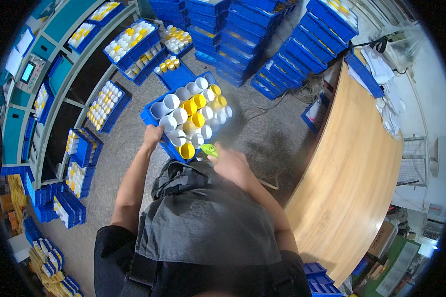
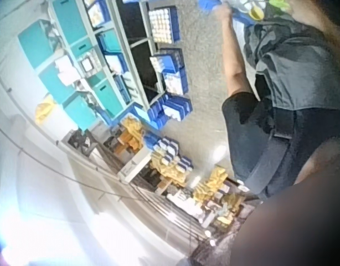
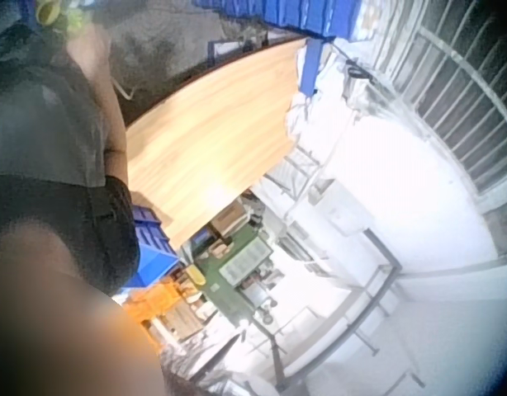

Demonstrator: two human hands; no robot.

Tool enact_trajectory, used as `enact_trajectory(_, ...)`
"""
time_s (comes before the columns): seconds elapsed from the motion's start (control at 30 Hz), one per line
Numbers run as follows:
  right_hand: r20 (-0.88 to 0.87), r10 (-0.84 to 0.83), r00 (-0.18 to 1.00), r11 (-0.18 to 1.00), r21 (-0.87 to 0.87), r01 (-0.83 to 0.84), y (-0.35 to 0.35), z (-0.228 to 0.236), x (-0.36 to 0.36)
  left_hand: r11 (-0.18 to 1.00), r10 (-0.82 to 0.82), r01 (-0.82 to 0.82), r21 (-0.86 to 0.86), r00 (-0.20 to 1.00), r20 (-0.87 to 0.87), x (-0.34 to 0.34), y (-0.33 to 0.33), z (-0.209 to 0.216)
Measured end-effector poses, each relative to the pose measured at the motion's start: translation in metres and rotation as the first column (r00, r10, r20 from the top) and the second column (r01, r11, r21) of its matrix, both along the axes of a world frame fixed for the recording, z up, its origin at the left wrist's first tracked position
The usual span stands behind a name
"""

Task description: The person repeatedly picks up blue trays filled with white and yellow containers, moves them between a conveyor and a table, and uses a green tool to adjust or mark the containers. They also handle a calculator briefly.

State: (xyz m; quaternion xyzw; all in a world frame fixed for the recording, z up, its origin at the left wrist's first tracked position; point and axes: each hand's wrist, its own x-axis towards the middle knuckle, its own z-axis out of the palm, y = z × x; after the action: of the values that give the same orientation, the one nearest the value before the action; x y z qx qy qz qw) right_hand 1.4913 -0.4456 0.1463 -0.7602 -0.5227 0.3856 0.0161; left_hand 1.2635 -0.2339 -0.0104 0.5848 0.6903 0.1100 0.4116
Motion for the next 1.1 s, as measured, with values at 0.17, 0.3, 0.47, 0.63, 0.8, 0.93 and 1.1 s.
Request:
enact_trajectory(0.17, 0.082, 0.012, 0.997, 0.989, 0.145, -0.024, 0.016, 0.015, -0.004, 0.999, -0.026, 0.03, 0.031, 0.991, -0.129, 0.004, -0.005, -0.003)
enact_trajectory(0.3, 0.051, -0.013, 0.999, 0.955, 0.296, -0.003, 0.025, 0.024, -0.004, 0.995, -0.04, 0.05, 0.082, 0.992, -0.115, 0.005, -0.012, -0.006)
enact_trajectory(0.47, 0.167, -0.014, 0.986, 0.985, 0.174, -0.015, -0.011, 0.037, 0.016, 0.999, -0.029, 0.033, -0.034, 0.994, 0.106, -0.018, -0.008, -0.002)
enact_trajectory(0.63, 0.384, -0.21, 0.899, 0.963, 0.242, 0.122, -0.045, 0.038, 0.07, 0.989, -0.032, 0.08, -0.126, 0.94, 0.341, -0.045, -0.005, 0.007)
enact_trajectory(0.8, 0.412, -0.386, 0.826, 0.911, 0.314, 0.269, -0.033, 0.034, 0.107, 0.986, -0.032, 0.104, -0.132, 0.887, 0.461, -0.045, -0.012, 0.015)
enact_trajectory(0.93, 0.334, -0.423, 0.842, 0.887, 0.344, 0.31, -0.004, 0.034, 0.115, 0.985, -0.029, 0.106, -0.14, 0.884, 0.466, -0.042, -0.015, 0.021)
enact_trajectory(1.1, 0.359, -0.418, 0.834, 0.902, 0.272, 0.335, -0.002, 0.008, 0.114, 0.992, 0.031, 0.04, -0.121, 0.847, 0.531, -0.054, -0.019, 0.027)
